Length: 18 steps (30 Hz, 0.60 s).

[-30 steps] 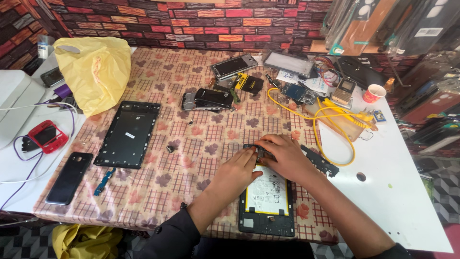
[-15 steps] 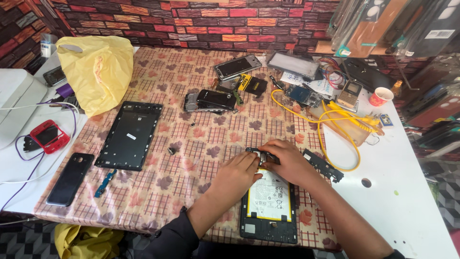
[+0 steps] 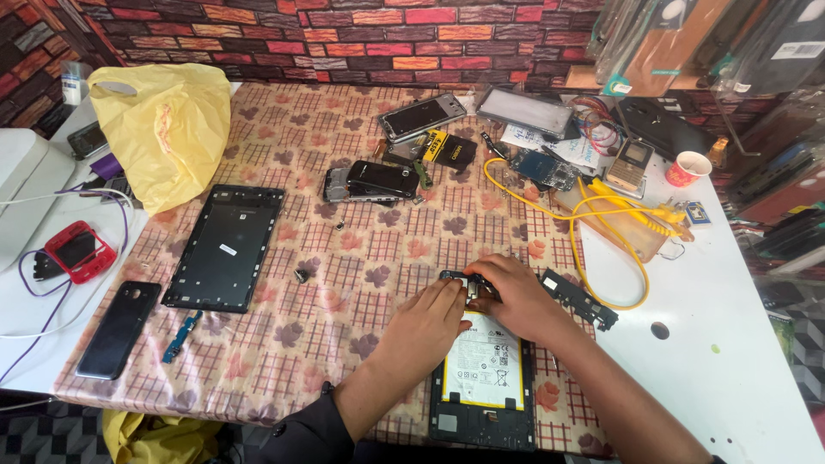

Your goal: The person uses a screwdriver to remove screws from a disassembled mobile phone chassis. They then use a prying tool to lift and disconnect internal components near the battery area. The person continues to unscrew and adjust small parts within the phone frame.

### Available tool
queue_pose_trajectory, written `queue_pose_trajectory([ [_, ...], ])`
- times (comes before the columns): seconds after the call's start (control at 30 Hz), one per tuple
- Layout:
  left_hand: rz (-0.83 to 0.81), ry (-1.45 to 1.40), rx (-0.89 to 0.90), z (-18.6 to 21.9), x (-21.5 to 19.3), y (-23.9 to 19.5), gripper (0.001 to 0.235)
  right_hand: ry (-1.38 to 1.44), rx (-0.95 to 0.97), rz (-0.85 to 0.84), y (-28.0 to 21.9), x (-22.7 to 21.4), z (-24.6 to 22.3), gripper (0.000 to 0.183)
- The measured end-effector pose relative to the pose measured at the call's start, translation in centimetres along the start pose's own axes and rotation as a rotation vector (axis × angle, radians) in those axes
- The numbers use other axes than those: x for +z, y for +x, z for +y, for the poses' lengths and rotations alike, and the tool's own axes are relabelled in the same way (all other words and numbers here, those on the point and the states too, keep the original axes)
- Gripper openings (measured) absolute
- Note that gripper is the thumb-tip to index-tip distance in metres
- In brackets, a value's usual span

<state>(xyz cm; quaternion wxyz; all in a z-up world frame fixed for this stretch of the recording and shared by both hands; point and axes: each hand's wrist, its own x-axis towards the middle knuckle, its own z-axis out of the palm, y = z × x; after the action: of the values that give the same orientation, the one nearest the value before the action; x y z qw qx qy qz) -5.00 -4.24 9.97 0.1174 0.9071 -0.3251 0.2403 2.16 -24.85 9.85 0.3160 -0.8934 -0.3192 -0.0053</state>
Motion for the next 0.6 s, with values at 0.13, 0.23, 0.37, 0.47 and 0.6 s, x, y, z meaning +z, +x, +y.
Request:
queue_pose_trajectory([
  [0.13, -0.029, 0.033, -0.006, 0.2, -0.2, 0.0, 0.051, 0.026, -0.003, 0.000, 0.0, -0.3, -0.4, 0.049],
  [0.23, -0.035, 0.051, 0.002, 0.3, -0.2, 0.0, 0.048, 0.056, 0.012, -0.025, 0.2, -0.6, -0.3, 0.050],
  [0.37, -0.054, 0.032, 0.008, 0.2, 0.1, 0.1, 0.046, 0.013, -0.007, -0.021, 0.1, -0.6, -0.3, 0.050],
  [0.47, -0.067, 0.031, 0.017, 0.1, 0.1, 0.2, 0.046, -0.051, -0.058, 0.029, -0.4, -0.5, -0.8, 0.048],
  [0.6, -0.084, 0.036, 0.026, 0.2, 0.1, 0.3, 0.044, -0.038, 0.019, 0.028, -0.9, -0.8, -1.2, 0.047],
])
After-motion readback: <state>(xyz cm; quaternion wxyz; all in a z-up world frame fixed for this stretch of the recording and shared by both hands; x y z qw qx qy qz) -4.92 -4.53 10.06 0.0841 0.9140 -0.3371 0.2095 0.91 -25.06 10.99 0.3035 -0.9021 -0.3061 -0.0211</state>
